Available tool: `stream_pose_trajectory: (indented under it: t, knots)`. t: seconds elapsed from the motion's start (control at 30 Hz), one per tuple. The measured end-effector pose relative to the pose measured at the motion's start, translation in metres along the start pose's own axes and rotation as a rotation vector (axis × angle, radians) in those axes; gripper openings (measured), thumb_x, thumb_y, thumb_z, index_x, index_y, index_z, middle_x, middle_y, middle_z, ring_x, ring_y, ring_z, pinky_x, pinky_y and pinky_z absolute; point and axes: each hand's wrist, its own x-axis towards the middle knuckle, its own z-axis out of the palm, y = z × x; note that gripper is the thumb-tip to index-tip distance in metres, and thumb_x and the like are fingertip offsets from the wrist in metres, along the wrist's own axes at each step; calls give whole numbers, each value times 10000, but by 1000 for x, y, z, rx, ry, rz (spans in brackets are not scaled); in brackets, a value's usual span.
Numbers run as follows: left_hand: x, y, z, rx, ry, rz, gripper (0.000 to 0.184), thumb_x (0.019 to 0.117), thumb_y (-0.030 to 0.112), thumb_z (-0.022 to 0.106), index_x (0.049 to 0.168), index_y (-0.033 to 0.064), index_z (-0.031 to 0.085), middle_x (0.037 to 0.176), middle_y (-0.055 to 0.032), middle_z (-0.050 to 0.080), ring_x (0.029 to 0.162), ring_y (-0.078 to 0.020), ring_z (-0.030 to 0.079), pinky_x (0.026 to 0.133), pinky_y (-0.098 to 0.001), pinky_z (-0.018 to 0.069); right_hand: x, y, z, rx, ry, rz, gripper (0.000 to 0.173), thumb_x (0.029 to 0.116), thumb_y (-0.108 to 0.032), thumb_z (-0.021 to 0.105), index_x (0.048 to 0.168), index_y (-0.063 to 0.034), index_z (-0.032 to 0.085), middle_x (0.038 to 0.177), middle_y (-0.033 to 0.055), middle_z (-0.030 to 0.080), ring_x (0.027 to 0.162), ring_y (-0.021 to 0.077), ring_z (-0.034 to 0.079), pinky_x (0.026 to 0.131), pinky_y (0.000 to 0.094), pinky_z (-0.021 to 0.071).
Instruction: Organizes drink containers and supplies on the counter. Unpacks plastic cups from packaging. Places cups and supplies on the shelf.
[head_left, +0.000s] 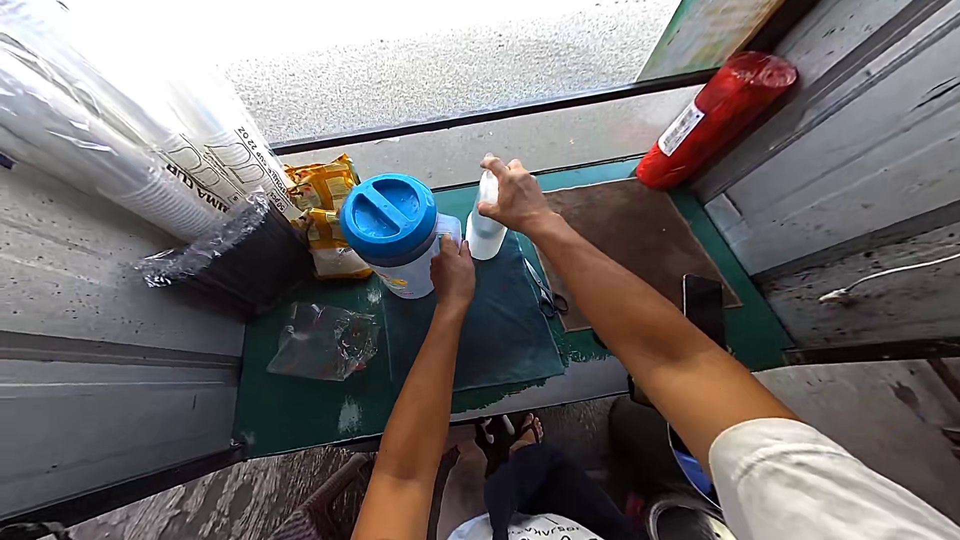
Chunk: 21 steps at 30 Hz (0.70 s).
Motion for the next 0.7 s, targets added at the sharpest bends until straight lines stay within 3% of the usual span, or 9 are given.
stream_pose_trajectory:
  t: [0.1,0.17,0.3,0.43,0.53,0.6,0.63,0.7]
  knots:
    - [-50,-27,-25,-49,-18,136,375,1078,334,510,1054,-13,651,770,-139,657,719,-278,680,709,-484,582,5,-12,-8,5,36,-21,772,787,-358,792,1489,-188,519,1198,272,610,951,421,668,777,595,557]
    - [-98,-47,-43,-77,-93,212,336,1063,308,536,1082,25,716,776,-75,693,685,-182,682,707,-388,599,10,-32,-12,30,97,-80,762,781,-348,788,1480,-175,538,1160,262,622,938,405,666,767,571,558]
    - [-173,-67,-55,-50,-224,212,290,1048,270,583,1089,12,709,833,-102,711,693,-193,693,696,-367,604,30,-89,4,68,110,-225,765,782,-323,790,1495,-202,540,1155,250,625,916,383,673,743,534,567]
    - [-185,-71,-58,1,-263,175,295,1053,280,577,1114,16,695,863,-114,711,724,-208,698,712,-373,601,52,-120,52,110,-16,-277,823,786,-301,800,1544,-264,482,1200,244,608,927,371,675,747,525,573]
    - [-180,-69,-65,33,-357,116,363,1064,330,556,1201,10,662,862,-117,702,730,-215,692,732,-385,593,53,-117,73,179,-102,-275,1045,788,-380,862,1644,-266,273,1258,250,583,1001,376,666,833,533,575]
    - [-181,-79,-69,40,-383,102,432,1030,367,611,1234,-12,642,804,-85,681,690,-194,667,703,-380,587,37,-104,68,288,-61,-226,1164,773,-476,879,1666,-216,178,1296,227,575,1086,350,649,920,521,563]
    - [-183,-88,-71,50,-376,117,462,1010,372,641,1223,-38,631,778,-83,672,667,-200,660,679,-395,588,20,-91,64,335,-15,-160,1133,801,-499,855,1662,-187,189,1319,228,584,1116,358,646,940,539,557]
    - [-188,-118,-70,121,-295,168,451,992,345,668,1224,-41,662,815,-101,710,701,-234,697,691,-440,606,-26,-52,55,309,62,48,906,901,-477,762,1614,-125,327,1350,232,596,1161,384,643,953,568,551]
